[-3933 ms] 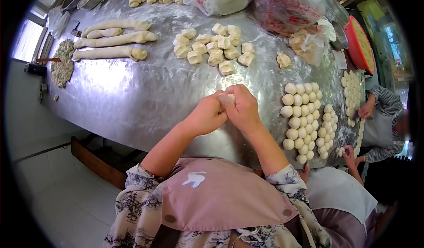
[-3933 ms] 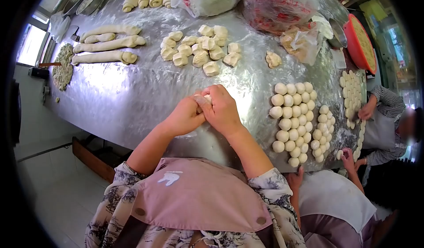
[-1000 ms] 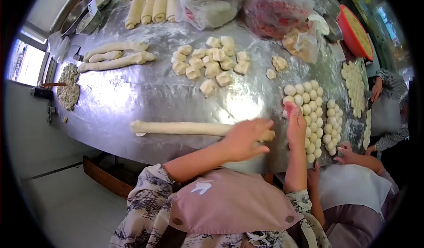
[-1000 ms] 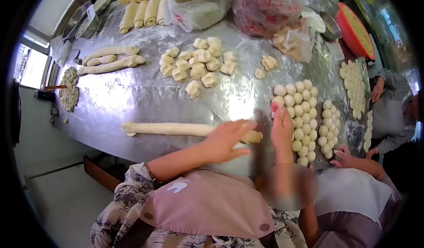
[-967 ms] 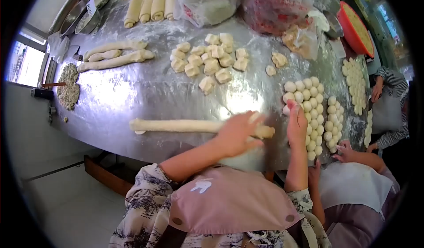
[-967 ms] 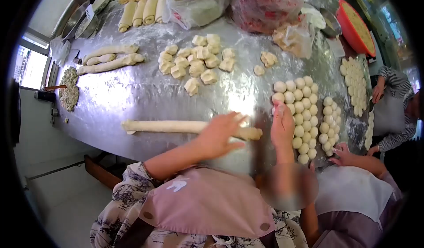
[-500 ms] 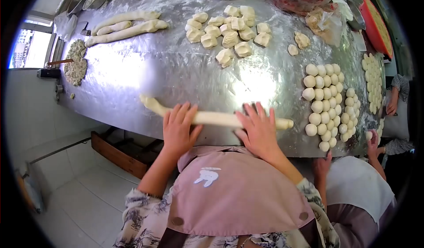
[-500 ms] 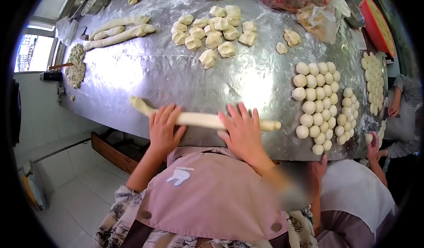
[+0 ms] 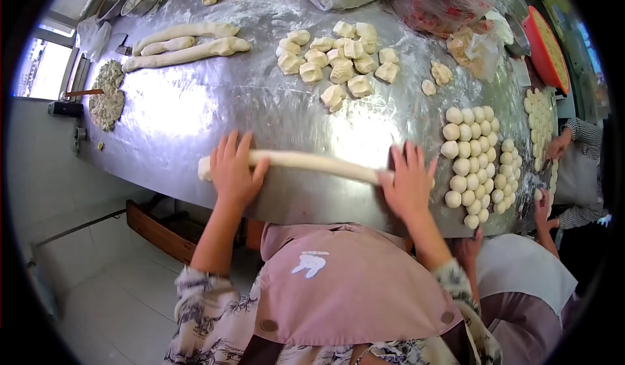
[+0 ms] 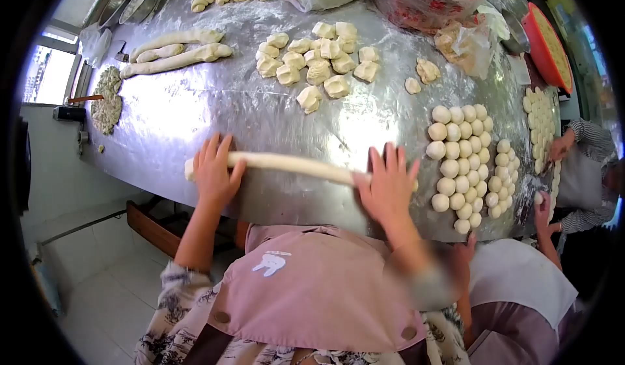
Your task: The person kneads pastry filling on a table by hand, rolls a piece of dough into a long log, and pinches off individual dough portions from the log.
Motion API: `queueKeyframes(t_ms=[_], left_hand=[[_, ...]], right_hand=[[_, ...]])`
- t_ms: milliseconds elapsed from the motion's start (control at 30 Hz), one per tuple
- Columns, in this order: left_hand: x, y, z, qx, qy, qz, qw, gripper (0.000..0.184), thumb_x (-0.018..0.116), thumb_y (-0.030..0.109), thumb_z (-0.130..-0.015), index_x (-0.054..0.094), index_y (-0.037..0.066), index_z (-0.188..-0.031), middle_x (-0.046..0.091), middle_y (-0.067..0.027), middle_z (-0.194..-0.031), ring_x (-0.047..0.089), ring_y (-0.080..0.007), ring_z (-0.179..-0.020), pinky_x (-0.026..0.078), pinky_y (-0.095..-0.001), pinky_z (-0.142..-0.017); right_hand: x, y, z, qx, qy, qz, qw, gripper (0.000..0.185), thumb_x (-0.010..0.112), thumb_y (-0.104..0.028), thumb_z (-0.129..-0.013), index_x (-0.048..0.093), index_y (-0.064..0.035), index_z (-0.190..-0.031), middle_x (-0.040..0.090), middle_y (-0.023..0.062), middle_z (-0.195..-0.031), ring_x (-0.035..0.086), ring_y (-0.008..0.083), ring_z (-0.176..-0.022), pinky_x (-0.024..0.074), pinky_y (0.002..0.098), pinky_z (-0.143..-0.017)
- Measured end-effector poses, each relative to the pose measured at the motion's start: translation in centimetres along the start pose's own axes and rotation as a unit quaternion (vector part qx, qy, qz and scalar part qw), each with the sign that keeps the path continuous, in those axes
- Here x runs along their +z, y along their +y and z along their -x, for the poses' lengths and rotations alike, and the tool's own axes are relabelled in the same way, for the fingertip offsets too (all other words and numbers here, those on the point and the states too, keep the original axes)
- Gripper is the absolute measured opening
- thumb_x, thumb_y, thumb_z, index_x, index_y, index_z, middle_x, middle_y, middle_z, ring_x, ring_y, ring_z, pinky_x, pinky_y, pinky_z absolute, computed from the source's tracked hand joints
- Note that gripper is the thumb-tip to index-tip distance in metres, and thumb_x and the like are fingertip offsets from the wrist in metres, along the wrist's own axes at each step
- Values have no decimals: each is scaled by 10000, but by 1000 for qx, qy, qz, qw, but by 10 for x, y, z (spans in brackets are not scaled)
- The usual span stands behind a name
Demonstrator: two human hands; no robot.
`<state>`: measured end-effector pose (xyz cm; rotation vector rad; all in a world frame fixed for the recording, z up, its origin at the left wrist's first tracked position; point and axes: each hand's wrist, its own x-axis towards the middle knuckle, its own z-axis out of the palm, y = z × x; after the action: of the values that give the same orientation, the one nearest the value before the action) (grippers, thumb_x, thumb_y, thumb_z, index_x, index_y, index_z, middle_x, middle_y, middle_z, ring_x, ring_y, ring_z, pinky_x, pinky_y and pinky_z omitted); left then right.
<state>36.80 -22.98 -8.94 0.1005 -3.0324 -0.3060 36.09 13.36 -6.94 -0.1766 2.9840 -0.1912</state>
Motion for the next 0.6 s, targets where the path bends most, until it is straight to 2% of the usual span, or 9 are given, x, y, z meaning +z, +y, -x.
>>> queueKeyframes(t_ms=[133, 233, 267, 300, 333, 433, 467, 567, 600], left_hand=[[-4, -17, 55, 17, 13, -26, 999, 619, 751, 407, -820, 598, 141, -1358, 527, -162, -1443, 450, -397, -1364, 297, -554, -1120], [-5, -32, 5, 9, 17, -1, 1000, 601, 763, 397, -805, 615, 131, -1324, 570, -158, -1393, 515, -378, -1306, 377, -523, -1066], [-3, -36, -16, -34, 26, 28, 999, 586, 764, 388, -795, 628, 105, -1290, 603, -152, -1348, 574, -360, -1231, 451, -474, -983], [1, -50, -29, -8, 63, 52, 997, 574, 770, 364, -786, 631, 77, -1263, 621, -141, -1303, 594, -342, -1180, 481, -439, -935], [0, -60, -31, 27, 46, 32, 998, 574, 780, 370, -778, 636, 74, -1248, 629, -137, -1279, 599, -337, -1159, 482, -435, -921], [-20, -65, -24, 143, 60, -34, 987, 578, 805, 414, -748, 649, 75, -1190, 644, -119, -1175, 607, -321, -1075, 481, -426, -872], [-25, -66, -18, 179, 69, -56, 980, 582, 813, 432, -736, 654, 77, -1168, 648, -113, -1134, 609, -316, -1044, 481, -423, -854], [-15, -87, -5, 121, 53, -37, 991, 576, 814, 502, -703, 664, 87, -1074, 628, -92, -1007, 600, -310, -947, 470, -425, -796], [-13, -88, -9, 152, 79, -31, 985, 519, 814, 527, -692, 635, 90, -907, 605, -81, -865, 597, -307, -831, 475, -430, -708]], right_hand=[[11, 9, 55, -17, 11, 6, 1000, 580, 604, -455, -903, 564, -138, -1387, 442, 189, -1511, 361, 464, -1396, 195, 693, -1125], [8, 12, 3, 31, 69, -14, 997, 564, 599, -422, -913, 562, -117, -1385, 450, 196, -1497, 390, 458, -1372, 238, 669, -1115], [12, 20, -19, 53, 100, -33, 993, 548, 591, -413, -920, 566, -105, -1372, 458, 196, -1487, 398, 448, -1368, 252, 650, -1116], [13, 26, -36, 73, 131, -53, 987, 532, 583, -403, -927, 570, -93, -1359, 467, 197, -1477, 407, 439, -1363, 267, 632, -1116], [8, 28, -43, 64, 145, -88, 983, 509, 614, -385, -908, 587, -88, -1321, 493, 189, -1449, 416, 405, -1367, 297, 597, -1107], [4, 39, -15, -106, 90, -61, 988, 488, 665, -384, -863, 613, -107, -1261, 536, 162, -1394, 448, 380, -1339, 327, 562, -1089], [4, 37, -1, -151, 129, -36, 979, 507, 739, -416, -791, 644, -126, -1196, 579, 115, -1316, 526, 354, -1229, 394, 523, -1013], [14, 38, 11, -146, 134, -105, 975, 539, 787, -452, -728, 666, -136, -1149, 604, 73, -1241, 574, 328, -1090, 443, 491, -916], [11, 32, 3, -152, 184, -88, 967, 522, 816, -461, -692, 674, -129, -1069, 625, 49, -1081, 599, 295, -936, 478, 454, -778]])
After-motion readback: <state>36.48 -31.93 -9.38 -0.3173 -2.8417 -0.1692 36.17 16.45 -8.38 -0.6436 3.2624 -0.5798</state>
